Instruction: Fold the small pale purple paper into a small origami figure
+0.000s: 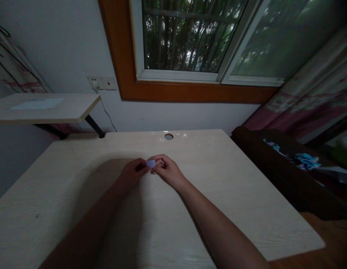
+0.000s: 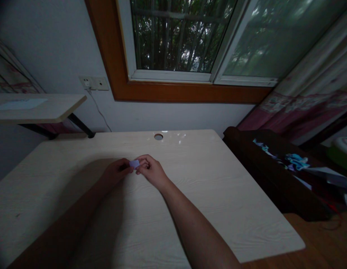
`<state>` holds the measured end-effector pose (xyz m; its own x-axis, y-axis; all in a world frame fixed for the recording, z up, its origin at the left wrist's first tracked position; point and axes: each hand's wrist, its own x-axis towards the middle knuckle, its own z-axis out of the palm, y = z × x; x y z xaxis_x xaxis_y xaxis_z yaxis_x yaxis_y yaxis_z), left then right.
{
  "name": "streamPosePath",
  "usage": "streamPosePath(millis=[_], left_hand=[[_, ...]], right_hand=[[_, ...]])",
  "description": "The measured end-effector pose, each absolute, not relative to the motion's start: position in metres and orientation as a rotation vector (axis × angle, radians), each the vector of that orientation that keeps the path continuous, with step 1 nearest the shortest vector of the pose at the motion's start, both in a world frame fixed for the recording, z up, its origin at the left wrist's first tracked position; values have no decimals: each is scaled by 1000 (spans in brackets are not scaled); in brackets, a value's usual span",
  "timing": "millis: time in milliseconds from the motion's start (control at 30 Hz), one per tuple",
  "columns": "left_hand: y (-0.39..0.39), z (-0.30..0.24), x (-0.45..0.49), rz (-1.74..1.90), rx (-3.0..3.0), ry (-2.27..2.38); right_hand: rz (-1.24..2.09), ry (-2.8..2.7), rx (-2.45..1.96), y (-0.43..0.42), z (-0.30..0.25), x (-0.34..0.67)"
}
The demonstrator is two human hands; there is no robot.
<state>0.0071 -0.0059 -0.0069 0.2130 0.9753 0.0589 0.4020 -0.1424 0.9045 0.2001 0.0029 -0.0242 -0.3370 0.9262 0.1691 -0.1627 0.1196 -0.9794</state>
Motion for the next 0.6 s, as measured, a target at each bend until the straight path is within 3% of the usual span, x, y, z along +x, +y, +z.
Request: streamPosePath(millis=[600], left_hand=[[-2,-13,4,911,1738,1355]], right_hand=[[1289,-1424,-886,-2,-16,200]])
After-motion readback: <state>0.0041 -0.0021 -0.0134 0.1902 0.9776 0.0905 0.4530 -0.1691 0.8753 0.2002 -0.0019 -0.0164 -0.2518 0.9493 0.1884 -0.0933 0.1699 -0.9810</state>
